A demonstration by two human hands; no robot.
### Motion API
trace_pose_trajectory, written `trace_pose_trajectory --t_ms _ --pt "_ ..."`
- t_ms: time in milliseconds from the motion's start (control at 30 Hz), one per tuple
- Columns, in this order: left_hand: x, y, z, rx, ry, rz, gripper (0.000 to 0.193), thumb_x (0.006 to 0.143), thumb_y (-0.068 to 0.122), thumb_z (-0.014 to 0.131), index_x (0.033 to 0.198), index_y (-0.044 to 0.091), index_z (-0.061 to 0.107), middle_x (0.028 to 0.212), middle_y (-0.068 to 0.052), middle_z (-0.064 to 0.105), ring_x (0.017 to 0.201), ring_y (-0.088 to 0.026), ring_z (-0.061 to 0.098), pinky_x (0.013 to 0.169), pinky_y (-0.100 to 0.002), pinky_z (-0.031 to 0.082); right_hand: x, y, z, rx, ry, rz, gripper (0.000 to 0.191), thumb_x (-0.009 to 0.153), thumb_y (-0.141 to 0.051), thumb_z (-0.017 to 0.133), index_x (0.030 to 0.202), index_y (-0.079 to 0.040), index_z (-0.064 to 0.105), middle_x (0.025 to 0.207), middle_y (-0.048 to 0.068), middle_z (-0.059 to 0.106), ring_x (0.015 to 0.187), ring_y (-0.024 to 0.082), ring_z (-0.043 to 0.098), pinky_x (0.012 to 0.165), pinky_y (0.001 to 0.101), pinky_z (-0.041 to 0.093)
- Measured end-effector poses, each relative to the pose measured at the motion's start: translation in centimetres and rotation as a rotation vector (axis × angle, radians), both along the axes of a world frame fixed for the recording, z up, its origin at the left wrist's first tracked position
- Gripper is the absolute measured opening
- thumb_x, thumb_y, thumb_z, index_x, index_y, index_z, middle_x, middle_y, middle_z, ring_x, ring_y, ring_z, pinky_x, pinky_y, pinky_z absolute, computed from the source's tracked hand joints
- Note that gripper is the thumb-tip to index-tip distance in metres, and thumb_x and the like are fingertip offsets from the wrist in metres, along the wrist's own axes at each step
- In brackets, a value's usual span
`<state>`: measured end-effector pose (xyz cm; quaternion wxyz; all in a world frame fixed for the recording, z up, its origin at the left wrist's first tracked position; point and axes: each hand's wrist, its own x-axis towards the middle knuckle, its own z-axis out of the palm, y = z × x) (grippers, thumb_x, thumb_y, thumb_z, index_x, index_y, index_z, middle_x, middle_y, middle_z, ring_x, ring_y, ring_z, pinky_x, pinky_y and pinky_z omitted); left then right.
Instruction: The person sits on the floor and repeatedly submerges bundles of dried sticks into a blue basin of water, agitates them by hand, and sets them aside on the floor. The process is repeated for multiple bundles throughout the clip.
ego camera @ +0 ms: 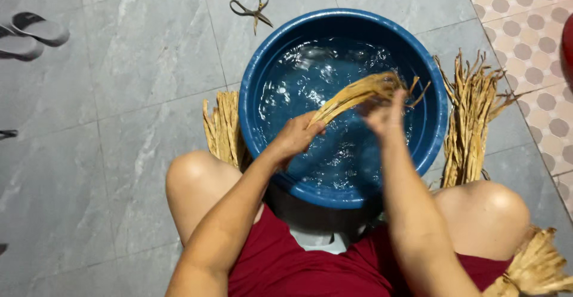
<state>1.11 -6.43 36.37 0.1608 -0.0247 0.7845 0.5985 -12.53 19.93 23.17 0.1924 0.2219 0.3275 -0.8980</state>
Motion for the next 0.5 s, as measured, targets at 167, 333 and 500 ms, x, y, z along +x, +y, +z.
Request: trace_pose_trajectory --t_ms 167,333,500 --pt "-0.3 3.2 -8.1 -0.068 -0.237 0.074 0.041 0.104 0.036 0.053 0.090 0.004 0.073 0.068 -0.008 0.064 0.060 -0.022 0.060 0.059 -0.042 0.046 5.1 -9.4 -1.7 0.096 0.147 0.363 0.052 0.093 -0.038 0.071 0.134 -0.012 0.051 0.114 0.019 0.066 0.085 0.027 0.070 0.074 0.0431 0.060" --pt "3.5 6.4 -6.2 -0.208 0.020 -0.219 0.046 0.104 0.042 0.050 0.084 0.008 0.075 0.073 -0.006 0.069 0.068 -0.018 0.065 0.068 -0.035 0.052 1.4 -4.1 -5.9 0.417 0.002 0.139 0.022 0.094 -0.016 0.075 0.110 -0.003 0.066 0.079 0.002 0.061 0.056 0.020 0.061 0.057 0.0377 0.061" --pt "5.3 0.4 2.8 0.115 0.077 -0.354 0.040 0.100 0.044 0.059 0.106 0.009 0.076 0.082 0.001 0.073 0.074 -0.011 0.063 0.066 -0.032 0.052 -1.6 6.9 -7.1 0.287 -0.136 -0.235 0.038 0.094 -0.034 0.064 0.118 -0.005 0.061 0.092 0.006 0.065 0.068 0.022 0.066 0.063 0.0396 0.060"
